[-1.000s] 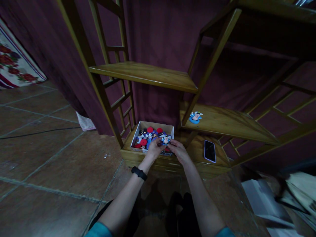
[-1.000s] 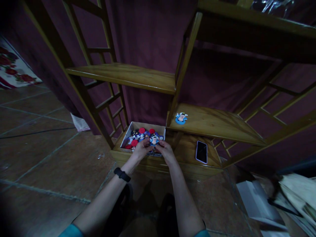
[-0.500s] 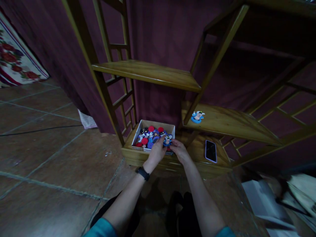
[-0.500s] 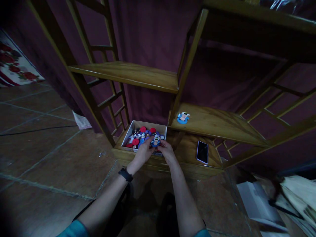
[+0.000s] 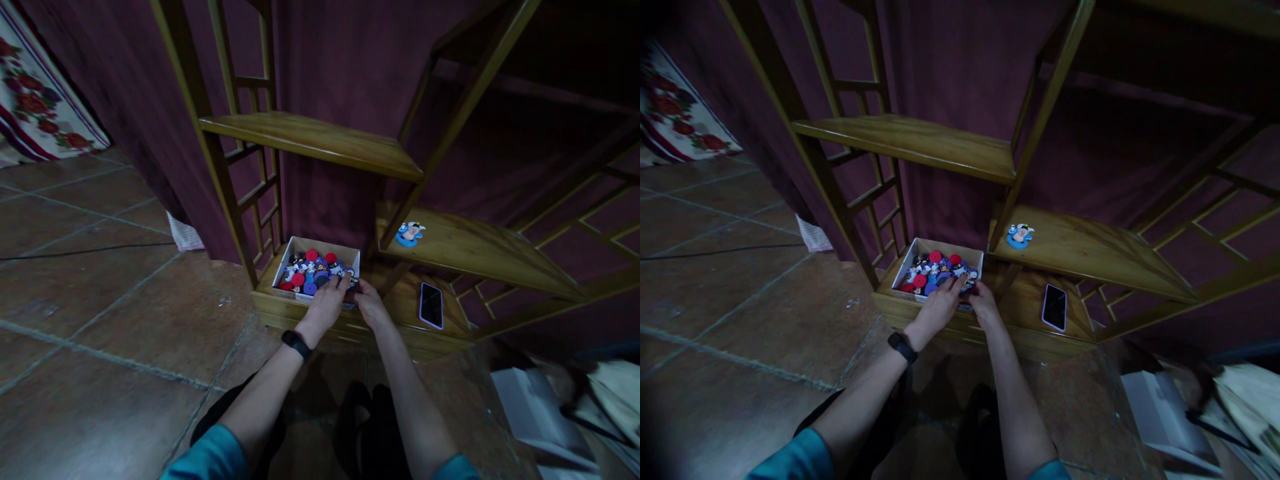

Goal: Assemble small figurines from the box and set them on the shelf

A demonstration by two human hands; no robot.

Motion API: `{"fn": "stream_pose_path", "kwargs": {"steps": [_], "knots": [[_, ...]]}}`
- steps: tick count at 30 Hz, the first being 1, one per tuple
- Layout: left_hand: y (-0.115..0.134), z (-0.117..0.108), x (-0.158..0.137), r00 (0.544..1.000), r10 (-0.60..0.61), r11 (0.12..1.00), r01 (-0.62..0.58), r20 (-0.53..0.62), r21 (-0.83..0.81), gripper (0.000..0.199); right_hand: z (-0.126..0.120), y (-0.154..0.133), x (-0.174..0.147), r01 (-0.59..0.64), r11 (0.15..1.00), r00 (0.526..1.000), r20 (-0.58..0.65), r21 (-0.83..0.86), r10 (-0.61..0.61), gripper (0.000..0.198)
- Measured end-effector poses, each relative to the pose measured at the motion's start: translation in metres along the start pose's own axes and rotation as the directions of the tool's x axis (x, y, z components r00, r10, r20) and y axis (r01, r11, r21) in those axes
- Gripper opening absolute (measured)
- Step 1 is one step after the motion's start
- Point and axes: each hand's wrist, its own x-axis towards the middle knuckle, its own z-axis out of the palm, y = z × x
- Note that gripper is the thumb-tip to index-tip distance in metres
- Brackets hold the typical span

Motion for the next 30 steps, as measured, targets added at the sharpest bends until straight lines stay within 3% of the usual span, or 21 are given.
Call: {"fn": "stream_pose_path", "kwargs": {"steps": [12, 30], "knots": [[0.0026, -0.0051, -0.0028, 0.996, 0.089, 0.994, -0.088, -0.017, 0.069, 0.062, 0.0032, -0.0046, -0.0047, -0.004, 1.0, 1.0, -0.024, -0.017, 0.004, 0.041], [0.007, -0.0055, -0.0032, 0.992, 0.124, 0.988, -0.122, -0.015, 0.096, 0.065, 0.0, -0.0043, -0.0054, -0.024, 0.999, 0.999, -0.048, -0.042, 0.022, 0.04]]}}
